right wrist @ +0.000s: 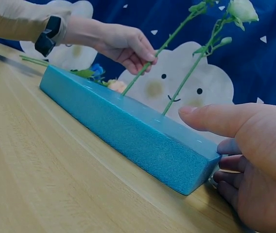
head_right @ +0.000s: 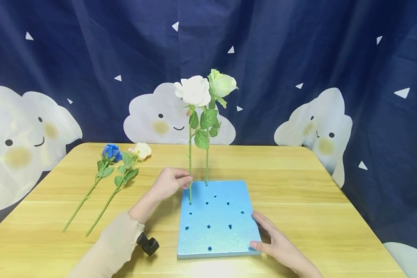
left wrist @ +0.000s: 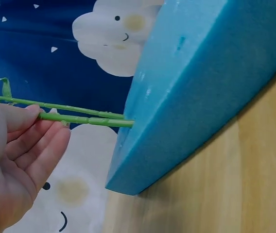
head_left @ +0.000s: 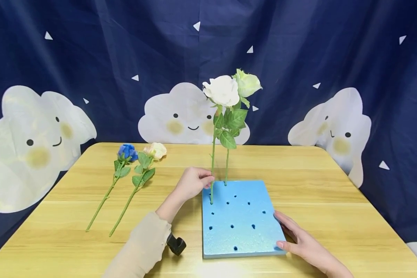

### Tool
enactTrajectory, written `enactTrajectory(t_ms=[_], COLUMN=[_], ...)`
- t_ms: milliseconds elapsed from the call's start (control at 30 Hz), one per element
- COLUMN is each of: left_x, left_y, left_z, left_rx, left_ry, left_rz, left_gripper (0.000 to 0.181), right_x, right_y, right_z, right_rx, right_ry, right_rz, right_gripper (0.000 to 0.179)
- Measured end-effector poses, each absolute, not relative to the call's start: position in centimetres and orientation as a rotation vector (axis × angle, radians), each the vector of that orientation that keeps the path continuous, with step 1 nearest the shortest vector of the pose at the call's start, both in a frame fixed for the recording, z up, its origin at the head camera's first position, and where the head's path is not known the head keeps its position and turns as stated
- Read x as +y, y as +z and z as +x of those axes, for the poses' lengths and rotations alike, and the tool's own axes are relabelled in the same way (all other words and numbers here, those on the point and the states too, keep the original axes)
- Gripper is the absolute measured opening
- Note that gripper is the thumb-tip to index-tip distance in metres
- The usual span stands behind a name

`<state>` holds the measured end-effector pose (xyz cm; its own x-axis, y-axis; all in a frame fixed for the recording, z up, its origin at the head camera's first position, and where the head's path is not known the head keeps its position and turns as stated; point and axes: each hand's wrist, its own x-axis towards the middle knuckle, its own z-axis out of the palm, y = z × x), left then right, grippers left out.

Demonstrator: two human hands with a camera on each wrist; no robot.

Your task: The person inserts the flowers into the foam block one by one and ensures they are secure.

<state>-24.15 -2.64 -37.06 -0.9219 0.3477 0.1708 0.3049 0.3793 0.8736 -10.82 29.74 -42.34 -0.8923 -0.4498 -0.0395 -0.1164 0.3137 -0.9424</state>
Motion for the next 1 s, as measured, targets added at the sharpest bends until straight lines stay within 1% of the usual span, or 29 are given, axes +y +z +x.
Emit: enactTrajectory(t_ms=[300,633,1000], left_x=[-2.6,-2.4,-2.1], left_y=[-37.6,-37.6,-38.6], left_z=[-23.7,-23.6,-23.3], left_rx=[2.621,2.65,2.589], left_ry=[1.651,1.627,1.66], left_rz=[0.606,0.654,0.702], left_gripper=[0.017,0.016,0.014], right_x=[29.7,29.7,29.7], right_y=[-42.4,-42.4,-42.0], right_z=[-10.8,-10.9,-10.7], right_rx=[2.282,2.289,2.3], right_ry=[-1.595,-1.585,-1.574], right_rz=[-0.488,-0.468,-0.429], right_gripper=[0.066,0.067,0.066])
